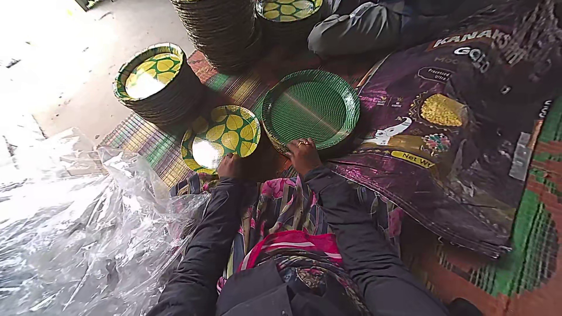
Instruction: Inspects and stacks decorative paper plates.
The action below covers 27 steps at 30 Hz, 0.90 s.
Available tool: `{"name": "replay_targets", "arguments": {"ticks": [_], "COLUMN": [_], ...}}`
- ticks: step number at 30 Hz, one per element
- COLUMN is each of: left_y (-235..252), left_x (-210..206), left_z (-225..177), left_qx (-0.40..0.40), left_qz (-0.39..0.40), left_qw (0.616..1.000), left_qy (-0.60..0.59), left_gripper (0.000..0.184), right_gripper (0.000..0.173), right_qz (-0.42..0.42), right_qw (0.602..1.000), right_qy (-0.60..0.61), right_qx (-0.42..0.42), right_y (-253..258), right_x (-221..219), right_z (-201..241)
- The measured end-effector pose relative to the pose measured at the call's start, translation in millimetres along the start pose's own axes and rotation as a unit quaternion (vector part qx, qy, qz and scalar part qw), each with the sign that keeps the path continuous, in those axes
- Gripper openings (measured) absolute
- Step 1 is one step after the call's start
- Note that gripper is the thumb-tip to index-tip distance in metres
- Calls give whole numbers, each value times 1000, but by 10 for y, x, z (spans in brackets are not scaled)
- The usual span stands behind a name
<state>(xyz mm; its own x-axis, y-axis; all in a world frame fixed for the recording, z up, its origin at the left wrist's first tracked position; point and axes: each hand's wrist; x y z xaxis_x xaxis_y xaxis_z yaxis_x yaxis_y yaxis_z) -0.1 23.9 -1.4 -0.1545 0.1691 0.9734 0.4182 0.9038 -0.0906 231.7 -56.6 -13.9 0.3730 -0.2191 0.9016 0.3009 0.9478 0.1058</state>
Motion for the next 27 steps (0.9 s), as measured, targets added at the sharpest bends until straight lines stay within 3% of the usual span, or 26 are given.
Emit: {"name": "replay_targets", "arguments": {"ticks": [4, 7, 9, 11, 15, 18, 20, 22, 23, 25, 27], "left_y": [-23, -119, -195, -260, -422, -407, -323, -263, -246, -209, -111], "left_x": [6, 86, 17, -49, -110, -109, -103, -189, -244, -288, -225], "left_z": [30, 1, -5, -23, -148, -243, -269, -207, -149, -71, -100], "left_qx": [24, -26, -133, -233, -360, -361, -309, -252, -230, -142, -35], "left_qz": [13, -113, -287, -418, -508, -575, -596, -533, -449, -208, 12], "left_qw": [1000, 993, 943, 865, 775, 730, 739, 806, 862, 968, 999], "left_qy": [13, 34, 106, 150, 110, 70, 56, 51, 46, 17, 15], "left_gripper": [25, 24, 14, 9, 12, 4, 16, 35, 45, 60, 48], "right_gripper": [30, 49, 54, 54, 43, 31, 31, 33, 35, 36, 43], "right_qz": [-30, -142, -208, -238, -262, -327, -376, -353, -299, -105, 86], "right_qw": [999, 982, 963, 949, 927, 906, 900, 925, 949, 989, 982], "right_qy": [19, 30, 18, -1, -4, -13, -31, -57, -65, -86, -115], "right_qx": [41, 118, 173, 209, 268, 268, 217, 128, 70, -56, -125], "right_y": [-33, -61, -82, -98, -113, -160, -161, -124, -101, -46, 50], "right_x": [-67, -30, 48, 129, 209, 224, 260, 264, 248, 242, 195], "right_z": [20, 104, 188, 253, 238, 182, 150, 104, 76, 6, -113]}}
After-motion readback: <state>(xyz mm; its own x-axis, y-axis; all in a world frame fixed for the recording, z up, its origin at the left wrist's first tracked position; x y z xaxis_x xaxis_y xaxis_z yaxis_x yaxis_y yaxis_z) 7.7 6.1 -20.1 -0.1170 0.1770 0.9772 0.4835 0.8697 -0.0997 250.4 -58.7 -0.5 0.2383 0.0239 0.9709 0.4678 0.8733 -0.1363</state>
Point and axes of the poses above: each hand's wrist, its own y-axis towards the middle knuckle, its own x-axis out of the back of the hand, z = x × y, and after that the axes turned 12 degrees about -x, right-handed
